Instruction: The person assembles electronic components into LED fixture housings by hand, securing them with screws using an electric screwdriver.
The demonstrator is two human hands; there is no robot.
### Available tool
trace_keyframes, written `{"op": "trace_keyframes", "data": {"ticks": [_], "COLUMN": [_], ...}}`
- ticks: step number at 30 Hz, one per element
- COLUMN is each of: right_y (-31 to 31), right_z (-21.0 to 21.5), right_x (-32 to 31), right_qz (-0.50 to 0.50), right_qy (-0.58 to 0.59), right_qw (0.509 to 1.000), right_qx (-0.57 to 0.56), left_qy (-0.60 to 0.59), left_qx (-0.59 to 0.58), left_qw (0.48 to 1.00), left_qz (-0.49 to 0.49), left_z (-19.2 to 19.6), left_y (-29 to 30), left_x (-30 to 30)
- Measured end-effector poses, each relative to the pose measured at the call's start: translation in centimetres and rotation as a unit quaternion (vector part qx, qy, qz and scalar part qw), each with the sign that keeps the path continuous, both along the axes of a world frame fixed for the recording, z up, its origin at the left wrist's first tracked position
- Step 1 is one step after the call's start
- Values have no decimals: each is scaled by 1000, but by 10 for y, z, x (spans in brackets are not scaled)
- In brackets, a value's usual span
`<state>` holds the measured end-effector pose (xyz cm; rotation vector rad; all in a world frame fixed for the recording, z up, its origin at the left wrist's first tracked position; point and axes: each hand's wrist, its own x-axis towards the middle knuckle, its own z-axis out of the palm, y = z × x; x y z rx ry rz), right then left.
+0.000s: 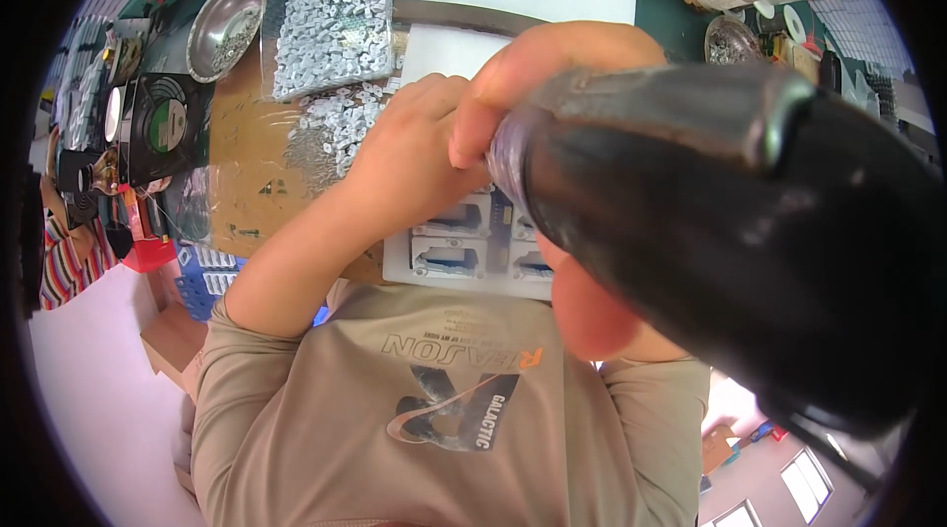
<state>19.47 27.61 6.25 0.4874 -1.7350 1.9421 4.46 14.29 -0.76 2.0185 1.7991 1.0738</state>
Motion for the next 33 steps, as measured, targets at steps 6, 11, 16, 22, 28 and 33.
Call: {"op": "trace_keyframes", "data": {"ticks": [6, 11, 16, 22, 28, 33], "right_y": [-10, -15, -18, -19, -26, -31], "right_z": [-7, -8, -7, 7, -25, -31], "right_x": [-4, -3, -1, 19, 28, 29], "right_qz": [-51, -76, -94, -102, -105, -121], "right_qy": [34, 42, 59, 69, 69, 62], "right_qw": [998, 996, 993, 991, 991, 989], "right_qx": [-16, 12, 40, 46, -53, -64], "left_qy": [-3, -6, -8, -35, 72, 105], "left_qx": [7, 10, 20, 6, -77, -103], "left_qw": [1000, 1000, 1000, 999, 993, 985], "left_qz": [-3, -1, -8, -13, 53, 85], "left_z": [-1, 1, -2, 26, 19, 11], "left_y": [0, -2, -1, -23, -91, -120], "left_x": [0, -1, -4, -39, -78, -72]}}
